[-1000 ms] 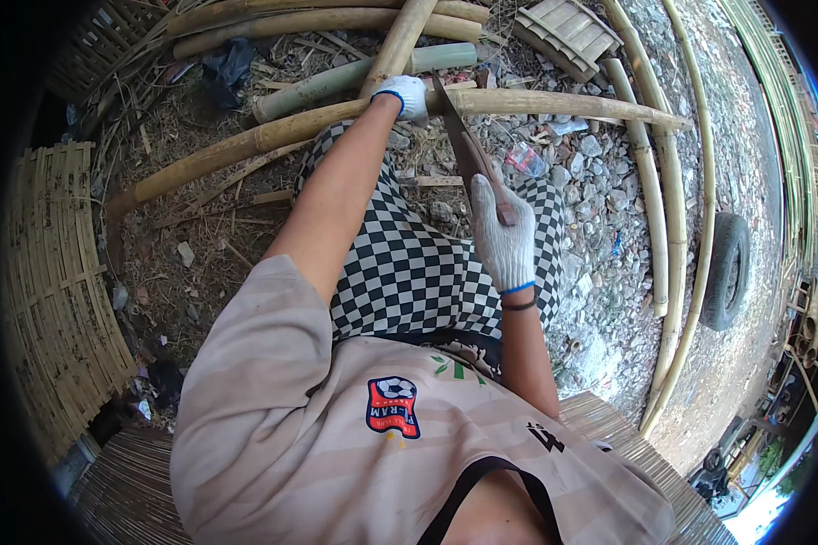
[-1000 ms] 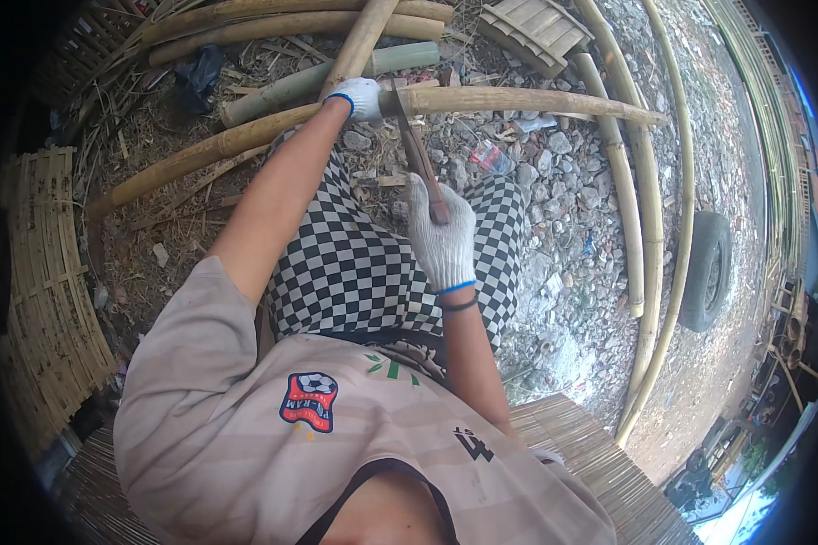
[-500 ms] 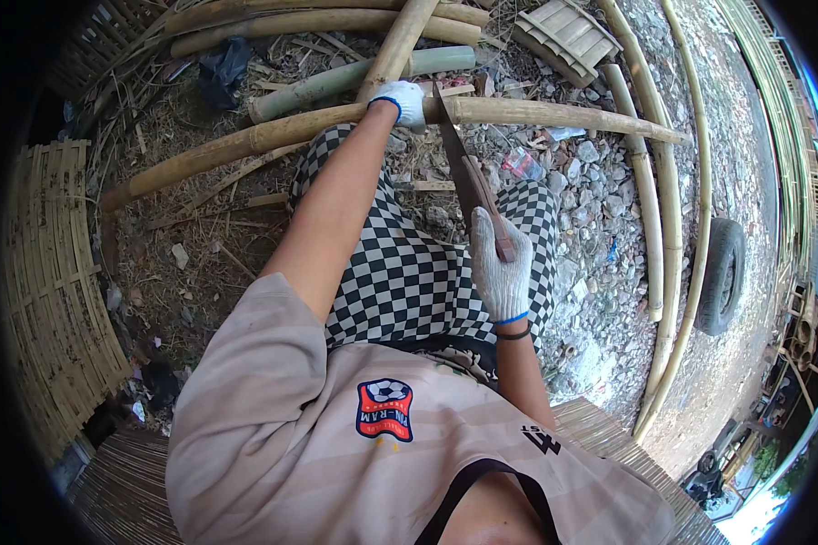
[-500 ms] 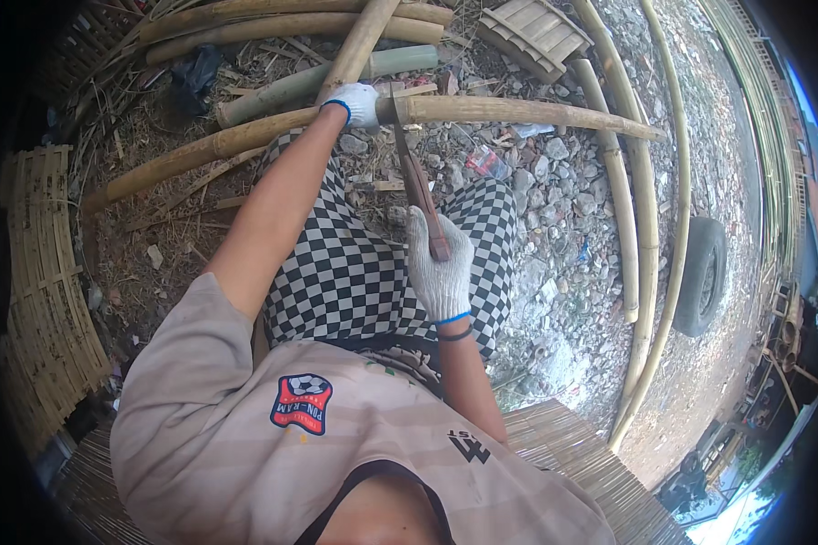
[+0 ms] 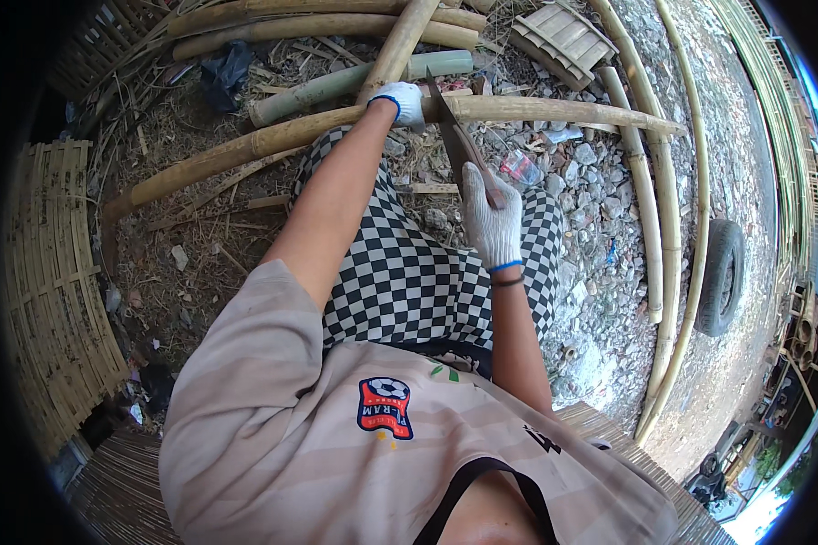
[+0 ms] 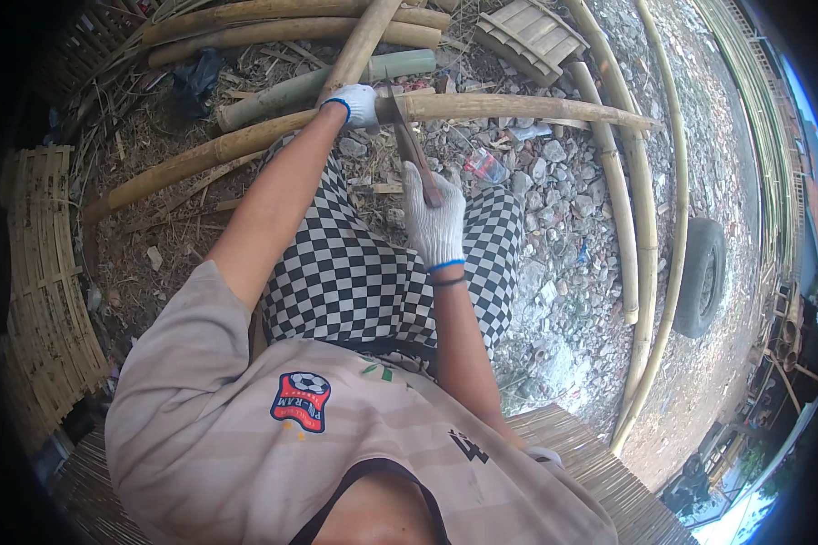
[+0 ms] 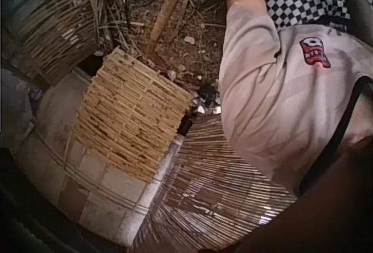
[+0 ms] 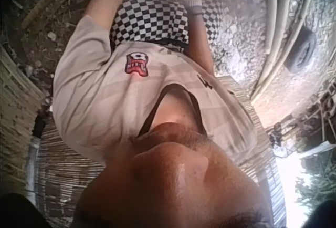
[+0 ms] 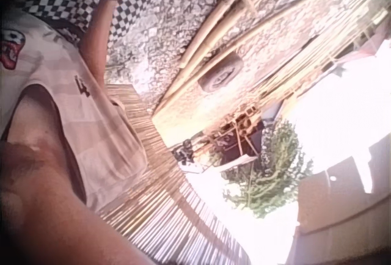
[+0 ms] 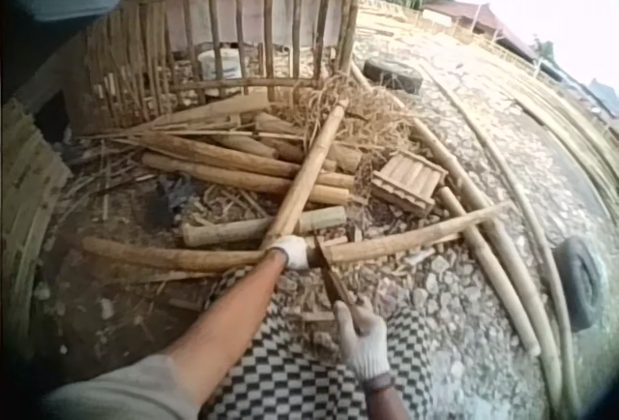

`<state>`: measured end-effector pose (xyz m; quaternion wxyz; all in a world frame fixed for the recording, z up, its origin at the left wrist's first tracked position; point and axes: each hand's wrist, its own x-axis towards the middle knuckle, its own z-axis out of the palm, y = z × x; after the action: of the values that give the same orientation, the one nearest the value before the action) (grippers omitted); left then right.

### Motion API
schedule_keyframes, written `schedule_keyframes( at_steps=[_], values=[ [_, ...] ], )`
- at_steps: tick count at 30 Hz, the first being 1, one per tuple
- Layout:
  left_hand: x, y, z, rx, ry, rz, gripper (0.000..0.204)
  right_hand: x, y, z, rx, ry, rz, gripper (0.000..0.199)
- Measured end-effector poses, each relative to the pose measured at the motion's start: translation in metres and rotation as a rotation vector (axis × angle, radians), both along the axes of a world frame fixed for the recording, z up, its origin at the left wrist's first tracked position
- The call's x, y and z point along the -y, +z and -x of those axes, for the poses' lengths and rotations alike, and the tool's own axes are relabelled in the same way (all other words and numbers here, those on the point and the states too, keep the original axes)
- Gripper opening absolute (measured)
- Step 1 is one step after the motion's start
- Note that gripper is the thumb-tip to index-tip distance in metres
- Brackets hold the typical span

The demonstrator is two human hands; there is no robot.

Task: Sawing a bamboo pole into smaller segments in an outdoor workshop.

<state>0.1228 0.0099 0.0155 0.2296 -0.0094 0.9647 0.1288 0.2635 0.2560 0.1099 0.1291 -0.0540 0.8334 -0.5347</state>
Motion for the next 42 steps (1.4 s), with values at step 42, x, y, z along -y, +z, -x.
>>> schedule_keyframes(
  at_steps=[42],
  values=[
    [0.001,-0.016,0.018,0.046,-0.013,-0.065,0.058,0.033,-0.020,0.022,-0.129,-0.030,-0.050,0.042]
  ],
)
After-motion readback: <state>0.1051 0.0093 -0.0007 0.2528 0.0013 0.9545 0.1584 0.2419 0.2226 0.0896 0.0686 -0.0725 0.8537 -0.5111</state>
